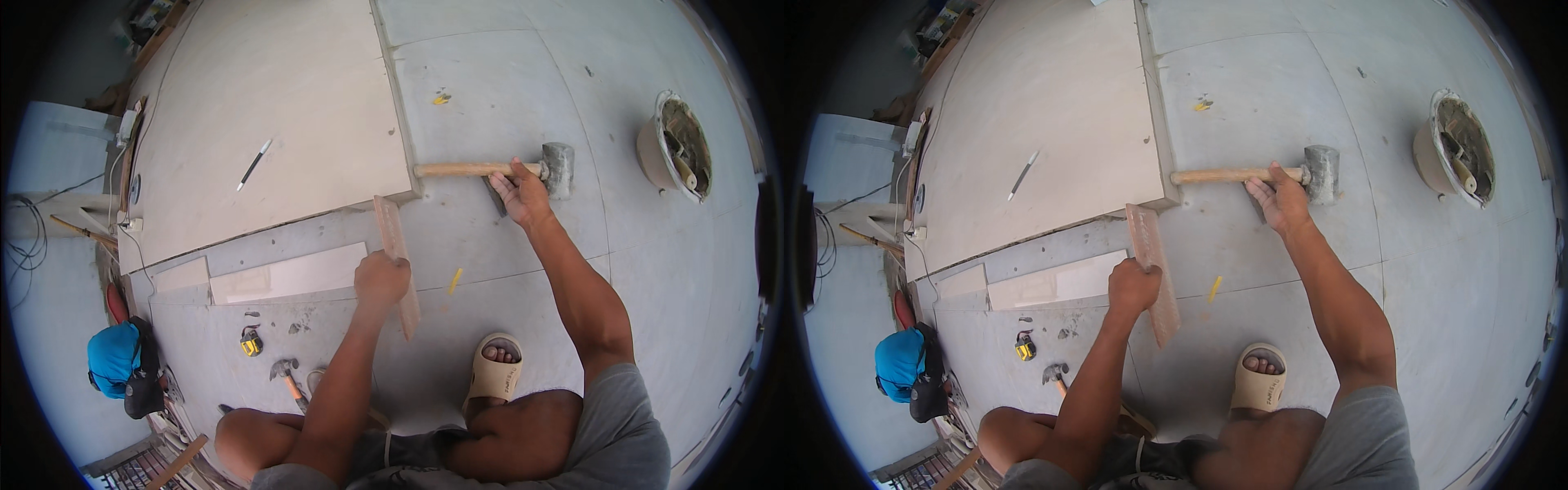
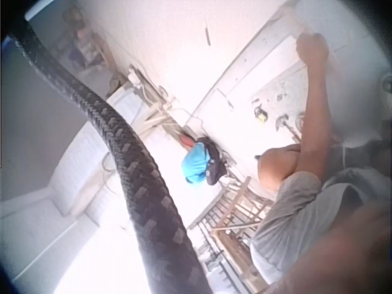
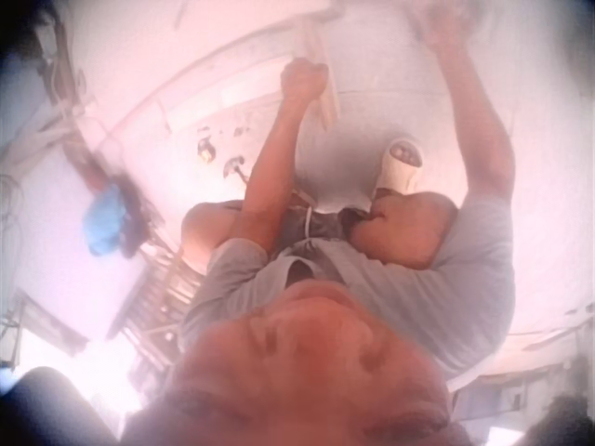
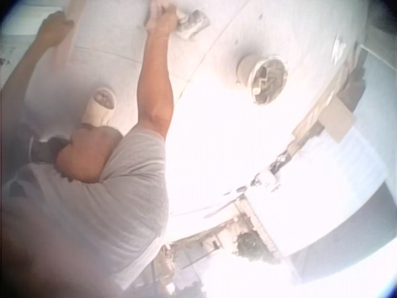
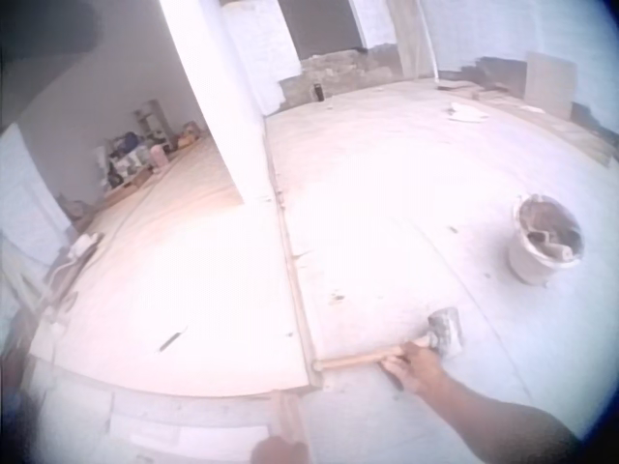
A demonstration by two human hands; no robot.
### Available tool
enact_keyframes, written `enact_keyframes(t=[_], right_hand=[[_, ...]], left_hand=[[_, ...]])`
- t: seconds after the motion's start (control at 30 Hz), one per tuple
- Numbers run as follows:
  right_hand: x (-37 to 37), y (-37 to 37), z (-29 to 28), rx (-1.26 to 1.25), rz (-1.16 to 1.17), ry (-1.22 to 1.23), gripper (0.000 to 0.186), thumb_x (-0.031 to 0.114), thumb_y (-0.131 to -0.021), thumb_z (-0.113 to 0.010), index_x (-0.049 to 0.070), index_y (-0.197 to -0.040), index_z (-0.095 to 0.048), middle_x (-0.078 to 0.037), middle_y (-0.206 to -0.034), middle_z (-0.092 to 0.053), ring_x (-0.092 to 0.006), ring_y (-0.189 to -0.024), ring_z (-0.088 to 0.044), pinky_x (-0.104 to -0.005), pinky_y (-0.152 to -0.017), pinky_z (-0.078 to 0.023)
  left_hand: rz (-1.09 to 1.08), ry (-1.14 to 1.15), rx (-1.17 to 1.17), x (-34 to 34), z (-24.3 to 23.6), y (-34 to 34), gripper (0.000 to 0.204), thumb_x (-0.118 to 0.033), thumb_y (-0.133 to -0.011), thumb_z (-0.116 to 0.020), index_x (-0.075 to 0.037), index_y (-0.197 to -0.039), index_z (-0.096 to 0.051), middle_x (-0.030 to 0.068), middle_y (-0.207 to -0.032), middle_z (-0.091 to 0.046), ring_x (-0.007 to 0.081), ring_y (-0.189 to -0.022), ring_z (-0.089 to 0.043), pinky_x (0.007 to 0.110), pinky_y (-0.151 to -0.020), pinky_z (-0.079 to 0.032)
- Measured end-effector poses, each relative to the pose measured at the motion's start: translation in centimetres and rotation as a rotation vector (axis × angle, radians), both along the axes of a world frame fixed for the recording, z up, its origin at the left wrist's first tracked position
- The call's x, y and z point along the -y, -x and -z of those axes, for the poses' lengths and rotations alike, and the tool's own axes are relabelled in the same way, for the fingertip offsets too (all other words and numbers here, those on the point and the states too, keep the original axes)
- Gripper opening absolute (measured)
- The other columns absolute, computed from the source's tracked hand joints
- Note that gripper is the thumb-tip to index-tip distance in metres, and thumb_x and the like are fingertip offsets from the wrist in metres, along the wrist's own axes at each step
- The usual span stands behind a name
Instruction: The person applies adhesive to a small tile using a notched trowel, places it on the floor, and taps it into place with a rubber mallet. They then use a wooden spacer to align the tile with adjacent tiles.
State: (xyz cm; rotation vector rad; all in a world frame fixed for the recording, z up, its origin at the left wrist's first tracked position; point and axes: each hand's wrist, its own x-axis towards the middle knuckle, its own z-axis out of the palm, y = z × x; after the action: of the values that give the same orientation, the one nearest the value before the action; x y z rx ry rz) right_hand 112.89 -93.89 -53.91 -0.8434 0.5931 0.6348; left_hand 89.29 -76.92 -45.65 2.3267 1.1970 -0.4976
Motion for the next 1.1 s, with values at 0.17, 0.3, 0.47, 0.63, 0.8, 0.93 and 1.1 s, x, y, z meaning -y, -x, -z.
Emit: enact_keyframes(t=[0.17,0.3,0.47,0.63,0.8,0.93,1.1], right_hand=[[0.1,-0.9,0.0,0.092,0.003,0.013,0.034,0.017,-0.097,-0.063,-0.005,-0.118,-0.047,-0.017,-0.113,-0.050,-0.0344,-0.099,-0.061,-0.0436,-0.088,-0.060],[-1.2,-0.9,0.4,0.063,-0.013,0.008,0.032,0.017,-0.095,-0.066,-0.002,-0.115,-0.050,-0.014,-0.111,-0.051,-0.0320,-0.103,-0.058,-0.0425,-0.092,-0.059],[-1.3,-1.0,0.4,0.092,-0.012,0.003,0.036,0.016,-0.095,-0.066,-0.003,-0.119,-0.048,-0.014,-0.116,-0.049,-0.0334,-0.108,-0.057,-0.0440,-0.096,-0.056],[-0.1,-0.5,0.3,0.076,0.016,0.011,0.040,0.014,-0.096,-0.064,-0.007,-0.122,-0.043,-0.018,-0.120,-0.047,-0.0386,-0.110,-0.057,-0.0467,-0.094,-0.058],[-0.2,-0.3,0.5,0.036,-0.002,0.006,0.041,0.016,-0.095,-0.066,-0.006,-0.122,-0.045,-0.017,-0.119,-0.049,-0.0366,-0.111,-0.056,-0.0455,-0.097,-0.057],[0.1,-0.6,0.6,0.053,-0.037,0.016,0.040,0.017,-0.095,-0.066,-0.006,-0.122,-0.046,-0.017,-0.118,-0.050,-0.0347,-0.109,-0.057,-0.0443,-0.097,-0.056],[0.5,-0.4,0.7,0.048,-0.018,0.024,0.038,0.017,-0.095,-0.066,-0.005,-0.121,-0.049,-0.019,-0.120,-0.049,-0.0336,-0.108,-0.057,-0.0437,-0.096,-0.056]], left_hand=[[0.018,-0.020,0.006,0.0,0.2,0.0,0.037,-0.029,-0.085,-0.059,0.006,-0.088,-0.069,0.0259,-0.088,-0.070,0.0415,-0.085,-0.069,0.047,-0.081,-0.055],[0.032,-0.027,0.016,0.1,0.2,0.1,0.036,-0.028,-0.084,-0.059,0.006,-0.087,-0.069,0.0256,-0.087,-0.070,0.0412,-0.084,-0.069,0.047,-0.080,-0.055],[0.027,-0.035,0.013,0.1,0.1,0.0,0.035,-0.028,-0.084,-0.059,0.006,-0.086,-0.069,0.0249,-0.086,-0.070,0.0410,-0.084,-0.069,0.047,-0.080,-0.055],[0.008,-0.010,0.022,0.1,0.1,0.0,0.034,-0.027,-0.084,-0.059,0.005,-0.087,-0.069,0.0245,-0.086,-0.070,0.0405,-0.084,-0.069,0.047,-0.079,-0.055],[0.018,-0.001,0.015,0.1,0.1,0.1,0.033,-0.026,-0.084,-0.058,0.005,-0.086,-0.069,0.0248,-0.086,-0.069,0.0407,-0.083,-0.069,0.047,-0.079,-0.055],[0.027,-0.008,0.045,0.2,0.1,0.2,0.032,-0.026,-0.084,-0.058,0.004,-0.084,-0.069,0.0246,-0.085,-0.070,0.0406,-0.082,-0.069,0.047,-0.079,-0.055],[0.002,0.024,0.030,0.2,-0.2,0.0,0.030,-0.024,-0.085,-0.059,0.004,-0.084,-0.070,0.0235,-0.085,-0.070,0.0394,-0.082,-0.069,0.046,-0.077,-0.056]])
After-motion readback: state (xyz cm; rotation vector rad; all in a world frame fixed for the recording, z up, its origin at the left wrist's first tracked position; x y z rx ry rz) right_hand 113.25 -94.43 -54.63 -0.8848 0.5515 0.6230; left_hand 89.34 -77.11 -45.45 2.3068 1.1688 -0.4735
